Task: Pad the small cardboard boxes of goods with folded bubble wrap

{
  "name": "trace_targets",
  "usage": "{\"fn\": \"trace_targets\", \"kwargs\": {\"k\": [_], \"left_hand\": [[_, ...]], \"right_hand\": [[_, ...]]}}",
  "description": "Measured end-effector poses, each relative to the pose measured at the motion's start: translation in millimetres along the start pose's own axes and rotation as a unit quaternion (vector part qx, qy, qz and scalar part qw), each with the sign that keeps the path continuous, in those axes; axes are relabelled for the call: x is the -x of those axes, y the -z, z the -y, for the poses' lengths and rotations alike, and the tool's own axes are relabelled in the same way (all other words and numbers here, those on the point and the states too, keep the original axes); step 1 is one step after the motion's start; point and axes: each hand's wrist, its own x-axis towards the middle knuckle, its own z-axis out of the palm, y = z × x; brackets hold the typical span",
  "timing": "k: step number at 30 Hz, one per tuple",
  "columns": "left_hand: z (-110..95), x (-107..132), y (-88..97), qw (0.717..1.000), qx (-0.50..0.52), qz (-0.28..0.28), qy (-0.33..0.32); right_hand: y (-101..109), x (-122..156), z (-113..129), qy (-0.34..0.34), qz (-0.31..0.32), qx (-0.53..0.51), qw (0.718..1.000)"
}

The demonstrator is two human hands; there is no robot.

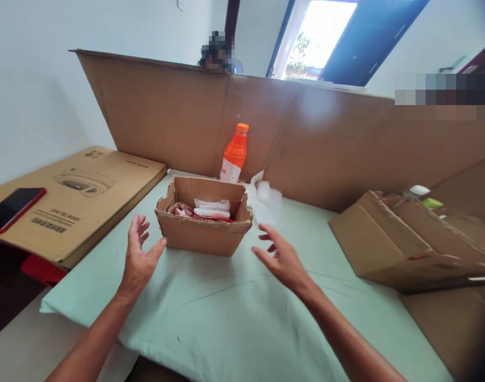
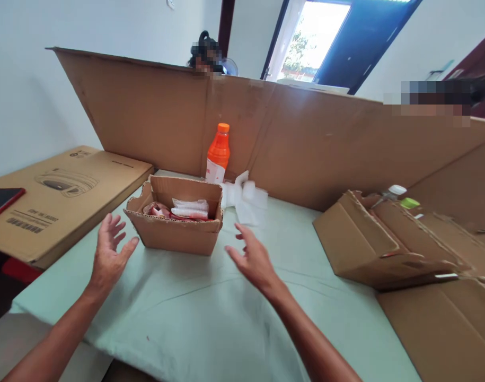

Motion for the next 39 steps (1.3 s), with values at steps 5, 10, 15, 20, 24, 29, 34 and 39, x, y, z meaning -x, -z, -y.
{"fn": "trace_targets", "kwargs": {"k": [5,10,15,20,24,29,34,39], "left_hand": [[-12.4,-16.6,-34.8,0.995,0.077,0.053,0.046],[-47.1,34.0,-68.3,0.995,0.022,0.092,0.028],[-55.0,135.7,-48.9,0.960,-0.034,0.253,-0.115],[-39.1,154.0,-11.8,0.962,-0.098,0.229,-0.114],[-28.9,130.3,-13.6,0.972,-0.058,0.219,-0.056],[-22.5,113.2,-32.2,0.960,0.020,0.277,-0.028],[-26.8,108.5,-45.5,0.957,0.052,0.284,-0.017],[-18.7,96.7,-25.7,0.987,0.022,0.161,-0.018]], "right_hand": [[-67.4,-18.2,15.0,-0.011,0.041,-0.081,0.996],[-24.7,2.3,-17.3,-0.104,0.032,-0.117,0.987],[41.4,82.9,-64.1,-0.129,0.008,-0.191,0.973],[25.3,98.0,-47.7,-0.106,0.007,-0.250,0.962],[2.1,91.2,-43.9,-0.103,0.001,-0.253,0.962],[-6.8,108.7,-60.8,-0.148,0.012,-0.233,0.961],[-22.5,102.9,-63.5,-0.187,0.025,-0.253,0.949],[-62.5,44.2,-44.4,-0.078,0.054,-0.279,0.956]]}}
